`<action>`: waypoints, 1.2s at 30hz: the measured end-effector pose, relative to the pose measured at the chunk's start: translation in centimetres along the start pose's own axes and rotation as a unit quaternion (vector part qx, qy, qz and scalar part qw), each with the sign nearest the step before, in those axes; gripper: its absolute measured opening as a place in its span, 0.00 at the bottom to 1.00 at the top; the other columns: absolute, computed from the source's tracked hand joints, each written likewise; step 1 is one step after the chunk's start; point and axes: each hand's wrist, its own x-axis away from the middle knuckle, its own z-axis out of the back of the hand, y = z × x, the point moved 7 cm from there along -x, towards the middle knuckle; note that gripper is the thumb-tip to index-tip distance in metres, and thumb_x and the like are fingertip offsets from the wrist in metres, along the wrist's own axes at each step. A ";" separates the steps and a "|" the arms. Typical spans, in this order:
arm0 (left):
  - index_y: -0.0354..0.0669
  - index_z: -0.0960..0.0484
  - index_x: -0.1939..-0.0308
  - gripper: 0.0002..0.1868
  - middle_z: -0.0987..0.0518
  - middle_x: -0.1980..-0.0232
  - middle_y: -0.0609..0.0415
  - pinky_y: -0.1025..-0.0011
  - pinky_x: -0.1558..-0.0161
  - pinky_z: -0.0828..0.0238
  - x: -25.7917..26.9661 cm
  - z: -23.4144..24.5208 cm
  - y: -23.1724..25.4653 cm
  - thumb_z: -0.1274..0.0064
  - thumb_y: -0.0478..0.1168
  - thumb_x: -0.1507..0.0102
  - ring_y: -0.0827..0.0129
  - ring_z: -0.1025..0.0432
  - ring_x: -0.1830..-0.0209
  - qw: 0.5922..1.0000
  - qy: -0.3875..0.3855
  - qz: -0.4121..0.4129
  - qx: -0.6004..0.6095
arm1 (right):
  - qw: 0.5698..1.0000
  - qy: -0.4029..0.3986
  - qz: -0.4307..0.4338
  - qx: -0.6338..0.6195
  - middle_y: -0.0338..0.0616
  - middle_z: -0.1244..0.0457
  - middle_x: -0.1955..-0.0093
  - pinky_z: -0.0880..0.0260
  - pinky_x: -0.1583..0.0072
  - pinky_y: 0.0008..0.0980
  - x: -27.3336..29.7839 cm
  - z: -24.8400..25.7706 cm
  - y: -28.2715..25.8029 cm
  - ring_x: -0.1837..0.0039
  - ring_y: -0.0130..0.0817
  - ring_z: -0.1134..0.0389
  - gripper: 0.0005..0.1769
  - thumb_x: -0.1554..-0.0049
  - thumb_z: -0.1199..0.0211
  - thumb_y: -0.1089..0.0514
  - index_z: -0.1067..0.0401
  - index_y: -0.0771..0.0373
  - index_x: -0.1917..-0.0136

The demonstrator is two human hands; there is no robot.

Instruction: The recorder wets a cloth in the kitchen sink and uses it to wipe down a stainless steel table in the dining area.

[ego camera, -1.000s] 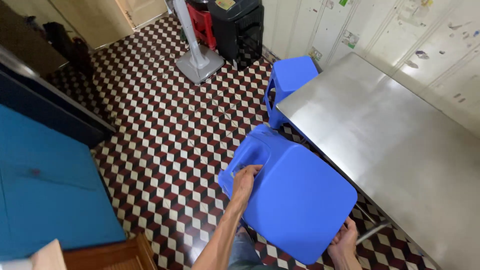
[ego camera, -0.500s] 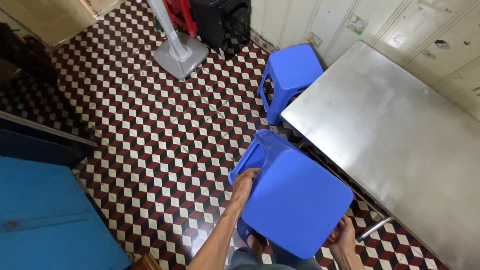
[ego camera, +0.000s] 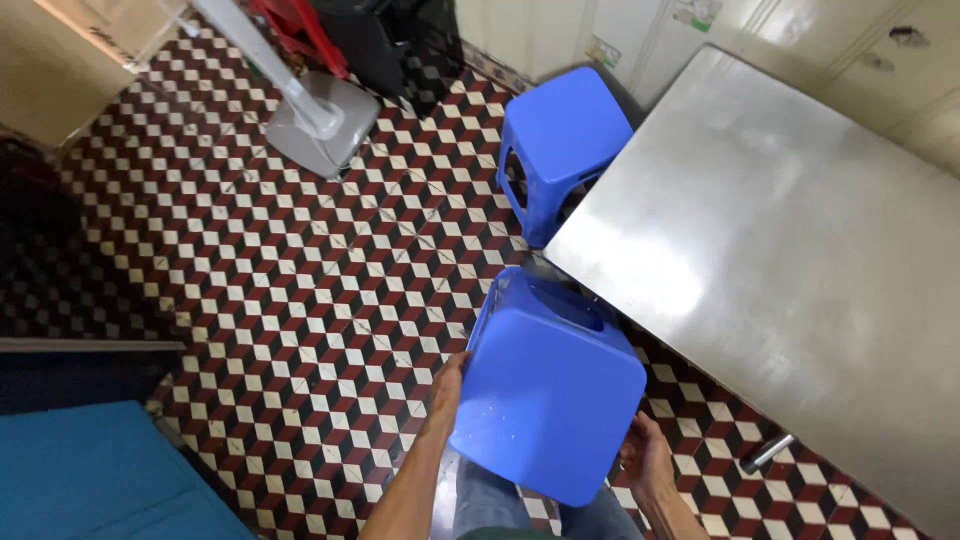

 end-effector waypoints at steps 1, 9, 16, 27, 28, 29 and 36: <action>0.50 0.18 0.37 0.31 0.19 0.37 0.49 0.66 0.37 0.34 -0.8 -0.3 0.6 0.63 0.58 0.35 0.58 0.26 0.38 1.000 -0.003 0.006 -0.007 | 1.000 0.007 -0.004 -0.005 0.37 0.40 0.68 0.47 0.66 0.30 -1.0 0.0 0.3 0.69 0.28 0.44 0.18 0.35 0.50 0.43 0.31 0.58 0.52; 0.45 0.22 0.33 0.33 0.22 0.33 0.51 0.68 0.35 0.38 -13.9 -2.5 -3.6 0.72 0.56 0.31 0.61 0.29 0.35 0.997 -0.063 -0.021 -0.048 | 0.999 0.030 0.031 0.023 0.33 0.42 0.67 0.45 0.63 0.29 -7.8 -1.8 1.4 0.66 0.27 0.46 0.18 0.35 0.51 0.43 0.29 0.56 0.52; 0.40 0.23 0.35 0.33 0.23 0.33 0.43 0.63 0.32 0.40 -22.8 -2.7 -9.5 0.71 0.57 0.29 0.52 0.30 0.32 0.971 -0.077 0.013 -0.226 | 0.973 0.146 -0.041 0.175 0.45 0.31 0.40 0.32 0.48 0.37 -9.6 -3.2 0.9 0.58 0.37 0.39 0.32 0.33 0.57 0.38 0.30 0.65 0.32; 0.47 0.35 0.25 0.44 0.33 0.24 0.42 0.60 0.27 0.45 -26.2 -6.1 -6.8 0.75 0.71 0.34 0.47 0.39 0.25 0.965 -0.141 0.111 -0.190 | 0.961 0.174 -0.163 0.138 0.54 0.43 0.27 0.38 0.32 0.48 -17.1 -3.1 4.6 0.31 0.45 0.39 0.43 0.38 0.60 0.28 0.46 0.58 0.22; 0.47 0.35 0.25 0.44 0.33 0.24 0.42 0.60 0.27 0.45 -27.2 -6.1 -8.3 0.75 0.71 0.34 0.47 0.39 0.25 0.965 -0.143 0.113 -0.189 | 0.960 0.177 -0.164 0.138 0.54 0.43 0.27 0.38 0.32 0.48 -17.5 -2.8 5.3 0.31 0.45 0.39 0.43 0.38 0.60 0.28 0.46 0.58 0.22; 0.46 0.35 0.25 0.44 0.32 0.25 0.42 0.60 0.28 0.45 -28.0 -6.2 -9.3 0.75 0.71 0.34 0.48 0.38 0.25 0.966 -0.150 0.086 -0.190 | 0.959 0.188 -0.167 0.131 0.60 0.42 0.30 0.35 0.34 0.54 -17.7 -2.5 5.9 0.32 0.49 0.38 0.44 0.38 0.58 0.29 0.44 0.65 0.23; 0.44 0.36 0.24 0.44 0.33 0.25 0.40 0.61 0.28 0.47 -26.5 -3.5 -6.4 0.77 0.69 0.34 0.48 0.39 0.26 0.962 -0.162 -0.090 -0.201 | 0.961 0.181 -0.173 0.113 0.68 0.41 0.33 0.33 0.36 0.61 -13.7 -6.5 5.6 0.33 0.58 0.38 0.51 0.40 0.62 0.25 0.46 0.67 0.21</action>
